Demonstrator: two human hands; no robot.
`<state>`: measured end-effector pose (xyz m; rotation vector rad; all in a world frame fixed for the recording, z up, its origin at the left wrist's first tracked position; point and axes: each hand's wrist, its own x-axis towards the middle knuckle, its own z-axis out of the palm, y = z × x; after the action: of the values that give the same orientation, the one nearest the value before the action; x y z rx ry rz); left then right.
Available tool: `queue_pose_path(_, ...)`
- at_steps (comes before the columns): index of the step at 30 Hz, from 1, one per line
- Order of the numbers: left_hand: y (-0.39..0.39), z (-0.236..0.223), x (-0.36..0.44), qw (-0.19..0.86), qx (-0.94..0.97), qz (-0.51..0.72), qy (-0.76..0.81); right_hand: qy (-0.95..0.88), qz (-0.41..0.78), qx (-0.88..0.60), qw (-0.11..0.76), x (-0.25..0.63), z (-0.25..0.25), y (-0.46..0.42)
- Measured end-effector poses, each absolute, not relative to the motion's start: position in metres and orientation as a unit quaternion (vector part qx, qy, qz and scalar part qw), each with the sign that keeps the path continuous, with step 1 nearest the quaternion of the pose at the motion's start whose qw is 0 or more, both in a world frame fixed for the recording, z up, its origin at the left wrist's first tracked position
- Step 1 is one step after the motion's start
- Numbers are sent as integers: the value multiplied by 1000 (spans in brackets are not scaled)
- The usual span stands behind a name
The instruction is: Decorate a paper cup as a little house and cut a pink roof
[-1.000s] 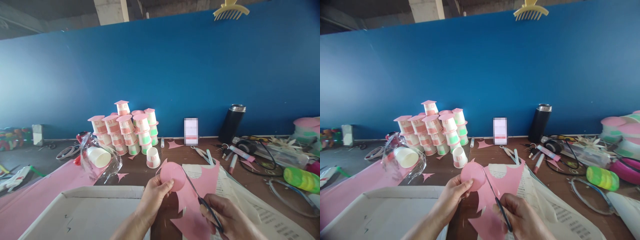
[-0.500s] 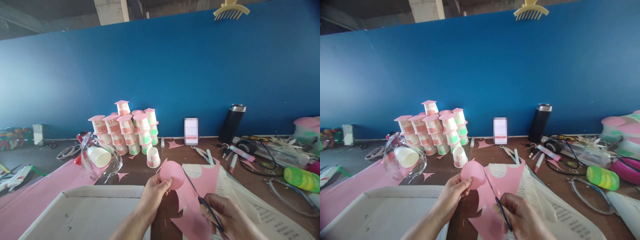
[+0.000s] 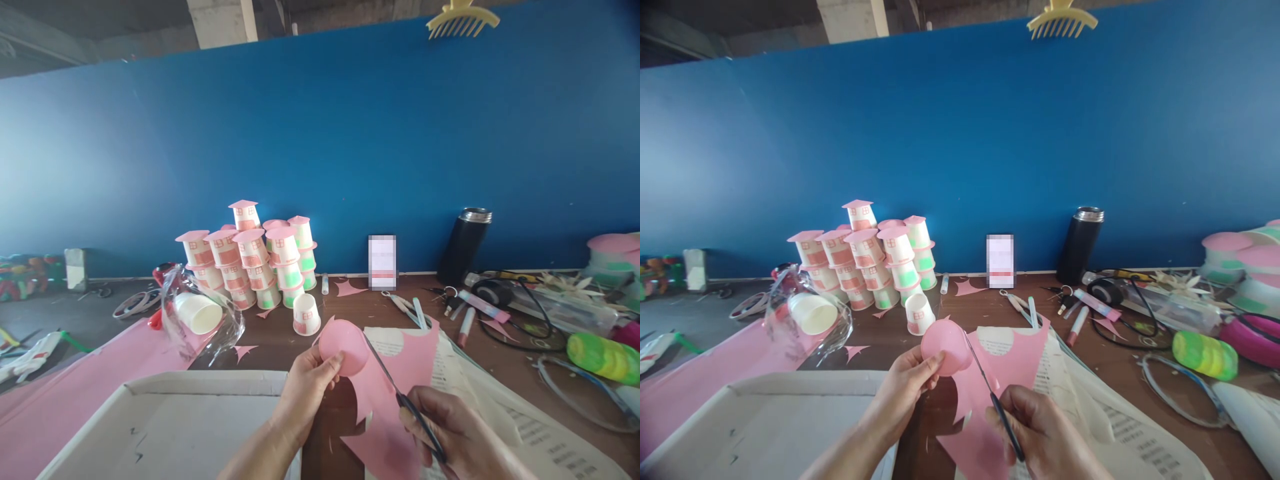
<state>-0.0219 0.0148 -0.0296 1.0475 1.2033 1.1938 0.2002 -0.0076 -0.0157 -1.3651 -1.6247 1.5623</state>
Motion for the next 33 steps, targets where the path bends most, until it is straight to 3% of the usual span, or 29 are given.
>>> queue_pose_path(33,14,-20,-22,545,464,475,512,-598,565,-506,261,198,-15,-8)
